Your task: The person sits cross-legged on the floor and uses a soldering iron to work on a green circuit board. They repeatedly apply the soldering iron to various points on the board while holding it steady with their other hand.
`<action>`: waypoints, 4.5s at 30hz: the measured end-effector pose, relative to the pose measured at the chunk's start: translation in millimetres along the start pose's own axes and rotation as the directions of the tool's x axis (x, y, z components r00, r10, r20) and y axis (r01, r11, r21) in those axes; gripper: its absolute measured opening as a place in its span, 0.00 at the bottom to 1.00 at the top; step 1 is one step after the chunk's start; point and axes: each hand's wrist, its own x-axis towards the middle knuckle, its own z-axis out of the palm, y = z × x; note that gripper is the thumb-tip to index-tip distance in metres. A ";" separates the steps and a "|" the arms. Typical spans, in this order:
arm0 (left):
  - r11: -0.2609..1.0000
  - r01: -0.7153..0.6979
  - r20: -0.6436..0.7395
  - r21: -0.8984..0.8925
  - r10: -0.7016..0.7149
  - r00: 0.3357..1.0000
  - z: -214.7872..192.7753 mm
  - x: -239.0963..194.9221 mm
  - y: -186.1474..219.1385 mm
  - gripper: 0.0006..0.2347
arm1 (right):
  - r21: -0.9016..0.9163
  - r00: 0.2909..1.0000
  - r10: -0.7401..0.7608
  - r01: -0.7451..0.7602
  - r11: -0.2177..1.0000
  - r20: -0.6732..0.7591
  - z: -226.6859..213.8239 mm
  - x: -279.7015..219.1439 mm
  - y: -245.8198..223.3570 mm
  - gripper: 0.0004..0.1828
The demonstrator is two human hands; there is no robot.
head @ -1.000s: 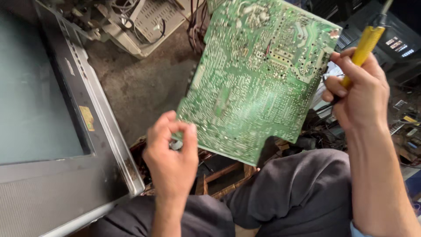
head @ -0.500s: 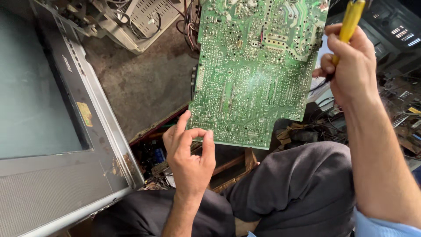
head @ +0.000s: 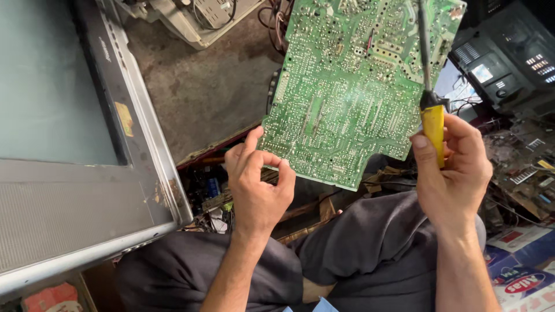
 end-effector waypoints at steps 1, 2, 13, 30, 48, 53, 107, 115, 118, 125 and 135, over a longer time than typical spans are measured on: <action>1.000 -0.007 -0.008 -0.003 0.007 1.000 1.2 -0.2 0.5 0.07 | -0.107 0.997 -0.070 0.072 0.992 0.023 -1.6 1.9 0.3 0.15; 1.000 -0.006 -0.013 -0.009 0.006 1.000 2.1 -0.4 2.1 0.06 | -0.208 0.993 -0.117 0.121 0.971 0.032 -2.7 3.7 -0.1 0.15; 0.997 -0.031 -0.020 -0.070 0.029 0.999 8.6 33.0 -7.3 0.06 | -0.578 0.911 -0.394 0.387 0.718 0.121 -16.2 3.0 4.1 0.16; 0.997 -0.051 0.088 -0.061 0.056 0.995 6.9 52.6 -2.6 0.06 | -0.541 0.944 -0.311 0.319 0.778 0.109 -29.3 2.0 43.5 0.14; 0.995 0.000 0.000 -0.103 0.000 1.000 -19.0 58.4 -6.2 0.06 | -0.512 0.951 -0.294 0.301 0.804 0.098 -31.5 1.5 58.9 0.14; 0.987 0.075 0.030 -0.144 -0.071 0.997 -18.2 61.6 -8.5 0.06 | -0.506 0.952 -0.293 0.297 0.810 0.089 -32.4 0.7 61.8 0.14; 0.993 -0.122 0.014 -0.001 0.122 0.992 31.8 59.2 -5.4 0.03 | -0.507 0.935 -0.308 0.354 0.786 0.177 -22.9 9.1 50.6 0.13; 0.992 -0.123 0.001 0.023 0.123 0.992 34.1 57.6 -6.4 0.03 | -0.516 0.933 -0.304 0.359 0.778 0.190 -22.1 10.1 48.4 0.13; 0.992 -0.123 0.011 0.008 0.123 0.992 35.2 57.0 -7.3 0.03 | -0.497 0.933 -0.309 0.361 0.789 0.186 -22.3 10.7 50.3 0.13; 0.993 -0.121 -0.006 0.006 0.121 0.993 36.5 55.8 -8.5 0.04 | -0.494 0.933 -0.311 0.361 0.791 0.183 -23.2 9.4 54.6 0.13; 0.994 -0.113 -0.016 0.008 0.113 0.993 36.8 55.8 -6.7 0.04 | -0.494 0.931 -0.313 0.364 0.790 0.186 -20.9 10.2 52.0 0.13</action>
